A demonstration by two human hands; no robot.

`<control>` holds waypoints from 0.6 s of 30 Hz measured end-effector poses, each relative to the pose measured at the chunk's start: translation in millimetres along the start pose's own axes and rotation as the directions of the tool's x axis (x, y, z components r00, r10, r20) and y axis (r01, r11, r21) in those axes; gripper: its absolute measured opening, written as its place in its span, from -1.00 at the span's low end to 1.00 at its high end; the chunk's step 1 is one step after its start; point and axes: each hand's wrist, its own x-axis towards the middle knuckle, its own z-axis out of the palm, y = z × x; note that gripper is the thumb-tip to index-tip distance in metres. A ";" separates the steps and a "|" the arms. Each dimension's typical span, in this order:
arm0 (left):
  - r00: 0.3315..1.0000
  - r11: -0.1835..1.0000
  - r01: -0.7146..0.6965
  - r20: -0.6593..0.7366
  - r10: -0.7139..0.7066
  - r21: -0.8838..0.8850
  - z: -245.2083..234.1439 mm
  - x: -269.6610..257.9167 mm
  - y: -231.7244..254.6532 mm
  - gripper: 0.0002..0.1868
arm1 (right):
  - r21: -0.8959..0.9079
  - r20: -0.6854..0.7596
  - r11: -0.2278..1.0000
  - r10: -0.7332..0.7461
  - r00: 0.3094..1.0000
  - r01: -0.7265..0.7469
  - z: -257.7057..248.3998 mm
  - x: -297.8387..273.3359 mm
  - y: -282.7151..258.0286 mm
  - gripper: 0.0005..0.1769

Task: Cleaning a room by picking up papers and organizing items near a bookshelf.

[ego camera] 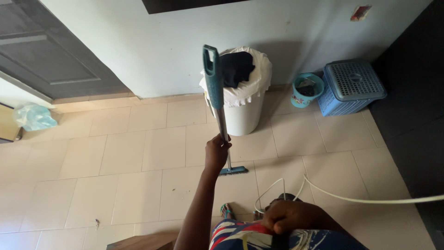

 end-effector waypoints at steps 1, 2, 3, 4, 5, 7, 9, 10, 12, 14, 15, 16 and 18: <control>1.000 1.000 -0.002 0.002 0.002 -0.006 -1.7 2.5 -3.4 -0.81 | 0.049 -0.025 0.999 0.020 0.999 -0.019 -3.5 -5.2 12.7 -0.35; 1.000 1.000 -0.003 0.000 0.003 -0.007 -5.2 3.5 -2.9 -0.81 | 0.048 -0.024 0.999 0.020 1.000 -0.019 -2.2 -3.6 6.7 -0.35; 1.000 1.000 -0.007 0.011 0.007 0.006 -6.9 4.7 -2.0 -0.81 | 0.043 -0.051 0.998 0.040 0.998 -0.038 -0.8 -3.1 1.0 -0.35; 1.000 1.000 -0.011 0.022 0.011 0.019 -8.5 6.0 -1.1 -0.82 | 0.040 -0.078 0.998 0.060 0.995 -0.057 0.5 -2.8 -4.8 -0.36; 1.000 1.000 -0.013 0.023 0.013 0.018 -9.7 7.5 -2.4 -0.82 | 0.038 -0.080 0.998 0.060 0.995 -0.057 -4.1 -6.4 6.1 -0.36; 0.998 0.998 -0.058 0.022 0.057 0.024 -13.6 9.3 -1.5 -0.78 | -0.088 -0.131 0.996 0.018 0.991 -0.030 -11.4 -14.5 24.6 -0.34; 0.999 0.999 -0.048 0.025 0.048 0.021 -16.2 9.3 1.1 -0.77 | -0.129 -0.155 0.991 0.003 0.988 -0.023 -19.2 -29.6 50.1 -0.33; 0.999 0.999 -0.036 0.029 0.036 0.018 -16.9 10.0 0.6 -0.76 | -0.168 -0.177 0.986 -0.012 0.984 -0.018 -24.6 -36.6 64.4 -0.33; 0.998 0.999 -0.046 0.037 0.045 0.018 -21.2 12.1 1.1 -0.78 | -0.219 -0.240 0.971 0.037 0.970 -0.091 -27.8 -51.8 82.1 -0.34; 0.997 0.998 -0.058 0.047 0.057 0.018 -23.6 13.2 -0.1 -0.80 | -0.266 -0.307 0.950 0.079 0.948 -0.165 -27.5 -64.3 94.2 -0.35; 0.996 0.997 -0.069 0.056 0.067 0.024 -24.6 15.2 -0.3 -0.81 | -0.272 -0.355 0.910 0.207 0.912 -0.312 -27.6 -68.4 95.5 -0.36; 0.995 0.996 -0.079 0.065 0.077 0.031 -25.5 17.1 -0.3 -0.81 | -0.270 -0.404 0.850 0.326 0.855 -0.452 -27.7 -72.8 96.6 -0.36; 0.995 0.997 -0.076 0.071 0.074 0.024 -26.6 19.7 -0.5 -0.82 | -0.274 -0.409 0.850 0.320 0.855 -0.450 -10.1 -86.3 115.6 -0.36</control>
